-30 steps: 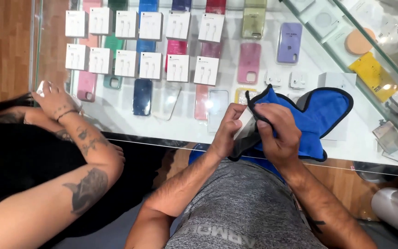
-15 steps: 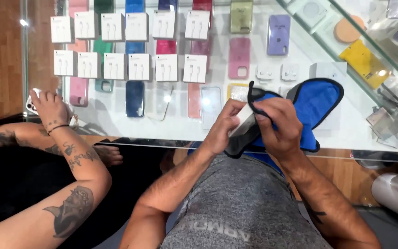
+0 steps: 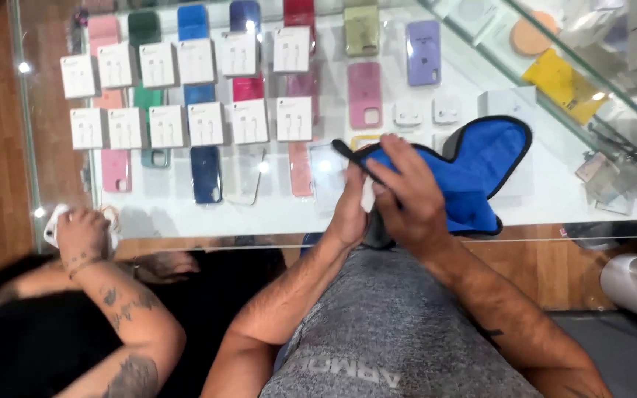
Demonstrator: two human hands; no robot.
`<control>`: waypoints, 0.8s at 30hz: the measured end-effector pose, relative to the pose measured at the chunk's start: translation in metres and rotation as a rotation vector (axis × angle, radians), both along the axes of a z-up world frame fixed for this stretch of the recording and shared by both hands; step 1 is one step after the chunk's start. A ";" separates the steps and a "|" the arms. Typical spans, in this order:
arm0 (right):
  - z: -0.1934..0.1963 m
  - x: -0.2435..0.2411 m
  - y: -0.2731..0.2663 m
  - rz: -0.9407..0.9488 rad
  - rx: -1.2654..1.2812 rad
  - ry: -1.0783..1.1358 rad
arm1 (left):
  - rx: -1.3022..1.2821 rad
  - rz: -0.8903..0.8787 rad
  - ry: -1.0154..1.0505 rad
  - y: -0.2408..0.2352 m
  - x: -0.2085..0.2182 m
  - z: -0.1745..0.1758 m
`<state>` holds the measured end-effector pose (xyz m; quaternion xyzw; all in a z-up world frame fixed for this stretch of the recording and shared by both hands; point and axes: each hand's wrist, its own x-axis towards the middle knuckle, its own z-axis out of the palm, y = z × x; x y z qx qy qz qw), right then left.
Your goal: The person repeatedly picks up small white boxes from a glass display counter, wipes each one with a blue cloth, and places it back. The person handles the boxes one at a time and continues the cycle throughout the clip.
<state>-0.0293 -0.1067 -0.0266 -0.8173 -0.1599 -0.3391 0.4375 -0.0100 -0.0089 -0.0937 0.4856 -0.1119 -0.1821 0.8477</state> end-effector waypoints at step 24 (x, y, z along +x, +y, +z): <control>-0.054 -0.008 0.012 0.134 -0.275 0.074 | -0.562 -0.048 0.722 0.014 0.024 0.028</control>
